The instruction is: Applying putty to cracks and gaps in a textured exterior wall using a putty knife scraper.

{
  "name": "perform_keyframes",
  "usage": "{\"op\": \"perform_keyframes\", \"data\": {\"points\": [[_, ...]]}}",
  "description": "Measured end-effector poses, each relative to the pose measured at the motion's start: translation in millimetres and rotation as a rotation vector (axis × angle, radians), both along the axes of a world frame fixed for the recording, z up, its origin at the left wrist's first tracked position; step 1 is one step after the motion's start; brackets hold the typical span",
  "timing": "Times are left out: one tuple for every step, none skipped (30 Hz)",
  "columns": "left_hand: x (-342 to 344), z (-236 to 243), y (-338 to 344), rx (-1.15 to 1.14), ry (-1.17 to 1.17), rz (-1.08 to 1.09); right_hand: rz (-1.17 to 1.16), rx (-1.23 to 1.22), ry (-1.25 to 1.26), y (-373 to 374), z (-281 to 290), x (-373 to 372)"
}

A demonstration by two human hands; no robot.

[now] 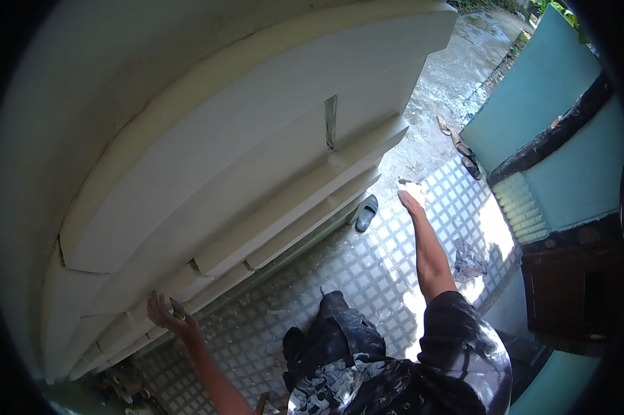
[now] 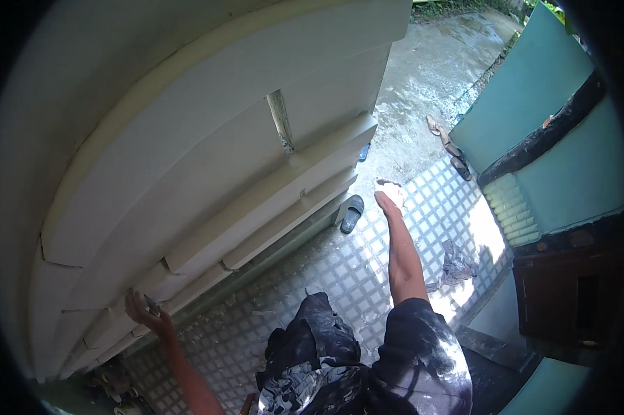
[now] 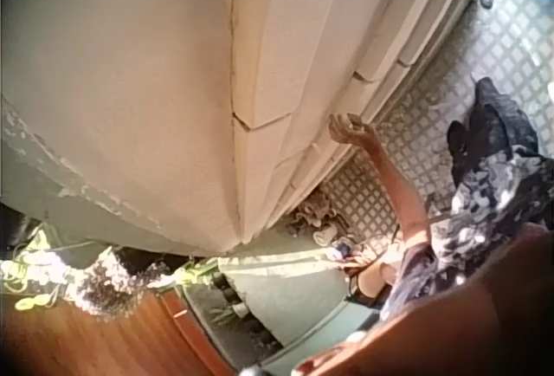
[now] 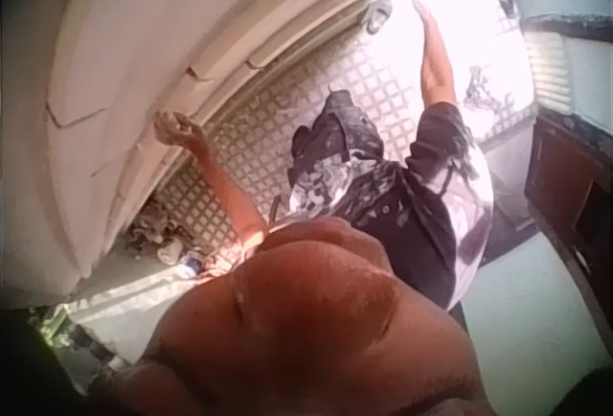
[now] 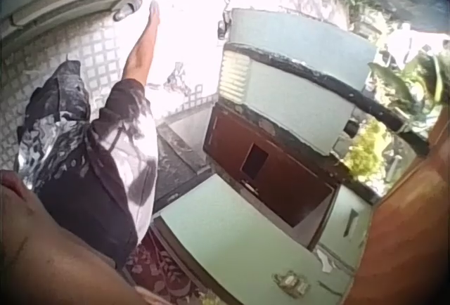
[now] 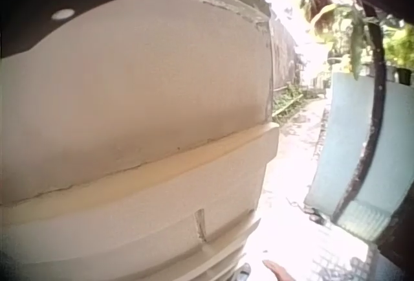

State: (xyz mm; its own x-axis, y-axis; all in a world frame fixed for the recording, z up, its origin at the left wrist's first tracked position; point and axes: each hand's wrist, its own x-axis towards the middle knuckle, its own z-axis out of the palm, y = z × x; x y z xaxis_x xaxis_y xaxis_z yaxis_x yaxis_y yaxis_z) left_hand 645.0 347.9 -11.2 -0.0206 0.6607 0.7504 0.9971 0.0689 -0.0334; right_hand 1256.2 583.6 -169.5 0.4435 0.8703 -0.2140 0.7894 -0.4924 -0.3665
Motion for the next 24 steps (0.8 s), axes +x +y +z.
{"op": "perform_keyframes", "data": {"points": [[1,0,-1,-0.029,0.008,-0.019,-0.008,-0.006,-0.019,-3,4,7],[1,1,0,-0.014,-0.013,0.007,-0.094,0.076,-0.133,-7,5,9],[2,2,-1,-0.022,0.000,0.012,-0.017,0.045,-0.092,-10,4,9],[3,1,0,-0.044,0.032,0.010,0.165,0.277,-0.109,-13,2,4],[4,1,0,-0.032,0.005,0.021,0.346,0.506,-0.126,-15,-2,-2],[5,0,1,-0.009,-0.017,0.005,0.420,0.505,-0.161,-14,-6,-9],[5,-1,3,-0.003,-0.041,-0.014,0.568,0.617,-0.254,-13,-8,-14],[6,-2,4,0.013,-0.041,-0.022,0.652,0.469,-0.268,-7,-10,-17],[7,-2,5,0.021,-0.016,0.006,0.715,0.380,-0.240,-1,-9,-15],[6,-2,5,0.036,0.048,0.010,0.775,0.450,-0.275,6,-7,-10],[5,-2,5,0.038,0.018,0.033,0.546,0.150,-0.264,19,-2,-2],[4,-3,4,0.032,-0.006,0.010,0.345,-0.009,-0.261,30,4,10],[3,-4,2,0.002,-0.039,-0.009,0.158,-0.174,-0.365,35,9,19],[1,-5,-1,0.028,-0.025,-0.011,-0.020,-0.189,-0.267,38,15,27],[-2,-6,-1,-0.014,-0.026,0.010,0.037,-0.042,-0.219,40,19,27],[-5,-7,-3,-0.063,0.003,0.020,-0.009,-0.009,-0.245,36,23,28],[-8,-9,-3,-0.056,-0.037,0.046,0.061,0.039,-0.211,32,24,21],[-9,-12,-3,-0.049,-0.049,0.042,0.158,0.187,-0.107,26,23,11],[-10,-14,-4,-0.043,-0.059,0.039,0.263,0.376,-0.002,17,22,2],[-9,-15,-4,-0.047,-0.061,0.045,0.444,0.619,-0.165,9,18,-11],[-9,-16,-2,-0.021,-0.059,0.035,0.617,0.451,-0.166,5,17,-16],[-8,-15,0,0.006,-0.055,0.024,0.815,0.371,-0.180,4,14,-22],[-7,-13,2,0.003,-0.050,0.021,0.703,0.354,-0.202,8,12,-23],[-4,-12,4,0.010,-0.059,0.014,0.642,0.271,-0.270,11,10,-24]]}}
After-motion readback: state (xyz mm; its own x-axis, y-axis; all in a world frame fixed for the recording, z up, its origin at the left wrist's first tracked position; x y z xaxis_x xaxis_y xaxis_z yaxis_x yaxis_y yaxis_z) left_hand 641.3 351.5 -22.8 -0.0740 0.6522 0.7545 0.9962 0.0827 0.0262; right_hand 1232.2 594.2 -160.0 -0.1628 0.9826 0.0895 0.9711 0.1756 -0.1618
